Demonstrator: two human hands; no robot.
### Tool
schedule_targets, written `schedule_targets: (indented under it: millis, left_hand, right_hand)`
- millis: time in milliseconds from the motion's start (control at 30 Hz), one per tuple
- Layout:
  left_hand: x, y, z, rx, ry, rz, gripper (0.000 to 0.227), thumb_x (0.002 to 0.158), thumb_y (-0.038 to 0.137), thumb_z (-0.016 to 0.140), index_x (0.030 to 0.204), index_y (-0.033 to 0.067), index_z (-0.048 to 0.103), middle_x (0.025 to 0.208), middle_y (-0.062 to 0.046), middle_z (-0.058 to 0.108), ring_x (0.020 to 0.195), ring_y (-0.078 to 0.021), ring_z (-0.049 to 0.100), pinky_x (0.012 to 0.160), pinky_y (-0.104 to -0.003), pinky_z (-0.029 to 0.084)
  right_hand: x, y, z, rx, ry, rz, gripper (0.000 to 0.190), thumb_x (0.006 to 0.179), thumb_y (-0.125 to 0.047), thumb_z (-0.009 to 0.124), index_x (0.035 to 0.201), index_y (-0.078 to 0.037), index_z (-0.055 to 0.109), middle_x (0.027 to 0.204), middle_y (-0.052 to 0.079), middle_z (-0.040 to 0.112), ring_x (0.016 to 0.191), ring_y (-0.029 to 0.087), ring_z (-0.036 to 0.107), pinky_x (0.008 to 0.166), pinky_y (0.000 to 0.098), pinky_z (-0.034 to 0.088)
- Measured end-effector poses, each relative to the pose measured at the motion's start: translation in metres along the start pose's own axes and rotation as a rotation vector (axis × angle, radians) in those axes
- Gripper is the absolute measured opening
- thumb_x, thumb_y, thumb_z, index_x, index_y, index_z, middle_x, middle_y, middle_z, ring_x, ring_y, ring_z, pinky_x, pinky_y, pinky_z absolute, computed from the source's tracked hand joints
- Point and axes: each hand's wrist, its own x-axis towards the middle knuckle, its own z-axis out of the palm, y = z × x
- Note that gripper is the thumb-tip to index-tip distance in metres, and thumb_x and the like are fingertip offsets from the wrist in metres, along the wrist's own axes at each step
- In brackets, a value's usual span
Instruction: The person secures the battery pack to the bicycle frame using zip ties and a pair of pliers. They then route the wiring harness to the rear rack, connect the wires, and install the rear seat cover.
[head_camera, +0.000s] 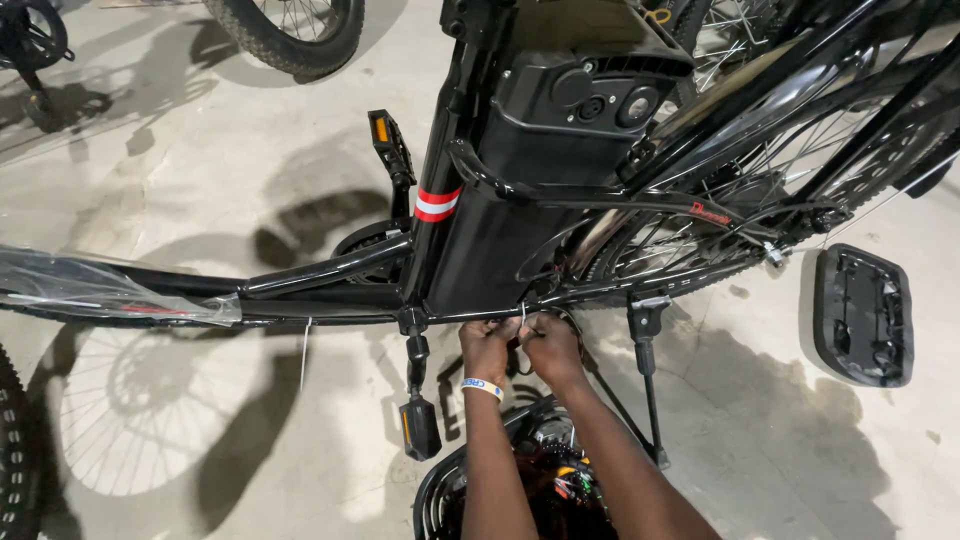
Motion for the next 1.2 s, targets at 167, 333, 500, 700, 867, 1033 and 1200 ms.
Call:
schedule_targets:
  millis: [167, 333, 500, 700, 867, 1033, 1200]
  left_hand:
    - [-0.015, 0.016, 0.009, -0.025, 0.031, 0.015, 0.011, 0.077, -0.010, 0.067, 0.081, -0.0004, 0.070, 0.069, -0.007, 0.064, 0.058, -0.0146, 0.060, 0.058, -0.030, 0.056]
    - [-0.015, 0.004, 0.018, -0.188, 0.132, 0.023, 0.016, 0.073, -0.013, 0.069, 0.082, 0.0001, 0.068, 0.069, -0.005, 0.061, 0.059, -0.0148, 0.060, 0.059, -0.028, 0.053]
    - [-0.009, -0.005, 0.016, -0.176, 0.170, 0.036, 0.017, 0.070, -0.018, 0.067, 0.079, -0.0040, 0.068, 0.069, -0.005, 0.059, 0.057, -0.0143, 0.058, 0.056, -0.027, 0.049]
    - [-0.024, 0.037, 0.015, -0.029, 0.082, 0.042, 0.015, 0.070, -0.013, 0.068, 0.069, 0.0016, 0.069, 0.056, -0.005, 0.058, 0.045, -0.0131, 0.053, 0.043, -0.027, 0.046]
    - [-0.035, 0.054, 0.015, 0.048, 0.074, 0.067, 0.013, 0.068, -0.011, 0.072, 0.071, 0.0010, 0.072, 0.058, -0.006, 0.062, 0.051, -0.0122, 0.056, 0.053, -0.026, 0.048]
    - [-0.029, 0.049, 0.014, 0.031, 0.092, 0.068, 0.016, 0.064, -0.011, 0.075, 0.072, 0.0022, 0.073, 0.063, -0.005, 0.064, 0.057, -0.0127, 0.060, 0.059, -0.027, 0.053]
    - [-0.014, 0.033, 0.008, 0.062, 0.069, 0.074, 0.014, 0.067, -0.012, 0.071, 0.073, 0.0002, 0.073, 0.063, -0.006, 0.065, 0.057, -0.0141, 0.061, 0.056, -0.030, 0.055]
  right_hand:
    - [-0.030, -0.028, -0.012, 0.339, -0.055, 0.156, 0.018, 0.090, -0.012, 0.052, 0.092, -0.004, 0.068, 0.067, 0.012, 0.051, 0.053, 0.019, 0.044, 0.044, 0.0289, 0.043]
    - [-0.032, -0.030, -0.016, 0.339, -0.035, 0.173, 0.019, 0.092, -0.017, 0.054, 0.096, -0.006, 0.069, 0.073, 0.012, 0.057, 0.061, 0.018, 0.054, 0.053, 0.0303, 0.055]
    - [-0.011, -0.006, -0.010, 0.315, -0.118, 0.022, 0.019, 0.096, -0.010, 0.052, 0.100, 0.003, 0.064, 0.067, 0.021, 0.064, 0.054, 0.023, 0.065, 0.050, 0.0350, 0.061]
    - [-0.028, -0.038, -0.016, 0.349, -0.199, 0.097, 0.022, 0.098, -0.005, 0.046, 0.111, 0.007, 0.059, 0.064, 0.019, 0.062, 0.042, 0.016, 0.048, 0.036, 0.0266, 0.044]
    - [-0.045, -0.055, -0.025, 0.378, -0.166, 0.180, 0.023, 0.096, -0.009, 0.050, 0.103, 0.005, 0.066, 0.056, 0.014, 0.053, 0.043, 0.014, 0.038, 0.035, 0.0222, 0.037]
    - [-0.039, -0.040, -0.024, 0.436, -0.179, 0.283, 0.018, 0.092, -0.011, 0.056, 0.100, 0.002, 0.067, 0.055, 0.009, 0.046, 0.042, 0.012, 0.036, 0.032, 0.0208, 0.036]
    - [0.015, 0.033, 0.016, 0.106, -0.121, 0.112, 0.036, 0.088, -0.015, 0.060, 0.121, -0.001, 0.064, 0.081, 0.022, 0.064, 0.068, 0.027, 0.061, 0.049, 0.0367, 0.046]
